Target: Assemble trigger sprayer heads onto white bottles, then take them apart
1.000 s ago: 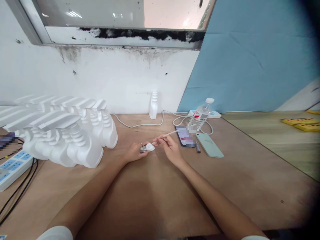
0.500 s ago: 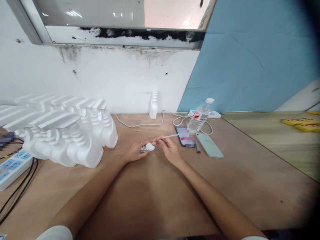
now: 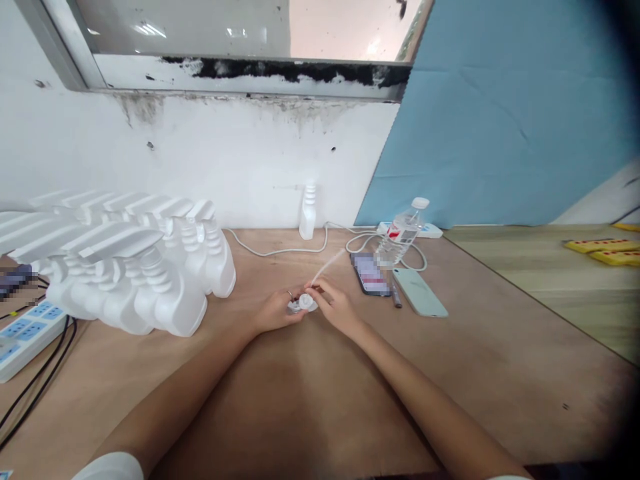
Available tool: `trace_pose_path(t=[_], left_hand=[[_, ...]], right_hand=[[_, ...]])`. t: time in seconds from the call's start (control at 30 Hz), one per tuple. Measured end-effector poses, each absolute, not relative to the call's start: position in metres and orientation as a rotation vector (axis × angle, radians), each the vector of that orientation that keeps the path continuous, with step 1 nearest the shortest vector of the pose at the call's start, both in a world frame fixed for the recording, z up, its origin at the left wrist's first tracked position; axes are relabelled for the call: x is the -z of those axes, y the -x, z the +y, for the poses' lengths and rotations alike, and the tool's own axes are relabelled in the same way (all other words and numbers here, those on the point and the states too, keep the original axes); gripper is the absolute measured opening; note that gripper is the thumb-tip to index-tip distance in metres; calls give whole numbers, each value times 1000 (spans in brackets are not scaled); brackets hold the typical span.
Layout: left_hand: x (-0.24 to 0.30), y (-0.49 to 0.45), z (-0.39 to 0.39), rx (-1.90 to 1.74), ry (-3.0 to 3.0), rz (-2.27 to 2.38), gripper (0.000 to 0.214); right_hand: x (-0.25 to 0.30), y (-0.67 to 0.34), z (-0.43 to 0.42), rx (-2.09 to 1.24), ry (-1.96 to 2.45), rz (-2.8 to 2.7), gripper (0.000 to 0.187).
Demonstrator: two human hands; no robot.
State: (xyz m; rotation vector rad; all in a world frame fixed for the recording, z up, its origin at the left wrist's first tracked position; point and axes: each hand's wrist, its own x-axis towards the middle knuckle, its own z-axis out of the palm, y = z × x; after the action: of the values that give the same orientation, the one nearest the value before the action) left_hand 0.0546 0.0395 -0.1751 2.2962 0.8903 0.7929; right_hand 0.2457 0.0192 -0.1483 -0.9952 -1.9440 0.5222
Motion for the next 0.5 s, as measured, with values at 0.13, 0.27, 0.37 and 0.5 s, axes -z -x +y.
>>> trace_pose_path(t=[0.13,0.27,0.37,0.5], left_hand=[[173,-59,37,-796,-2252,843,29],[172,-58,39,-783,-2234,821,28],[172,-58,39,-777,-2246,831,26],[175,-58,39,-779,-2270,837,22]], right_hand=[[149,-248,21,-464,973,-2000,20],[155,-246,19,-481,1050,-1943,21],[158,-240,16,-496,1040,-1929,21],[158,-233,13,-499,1038,-1905,23]])
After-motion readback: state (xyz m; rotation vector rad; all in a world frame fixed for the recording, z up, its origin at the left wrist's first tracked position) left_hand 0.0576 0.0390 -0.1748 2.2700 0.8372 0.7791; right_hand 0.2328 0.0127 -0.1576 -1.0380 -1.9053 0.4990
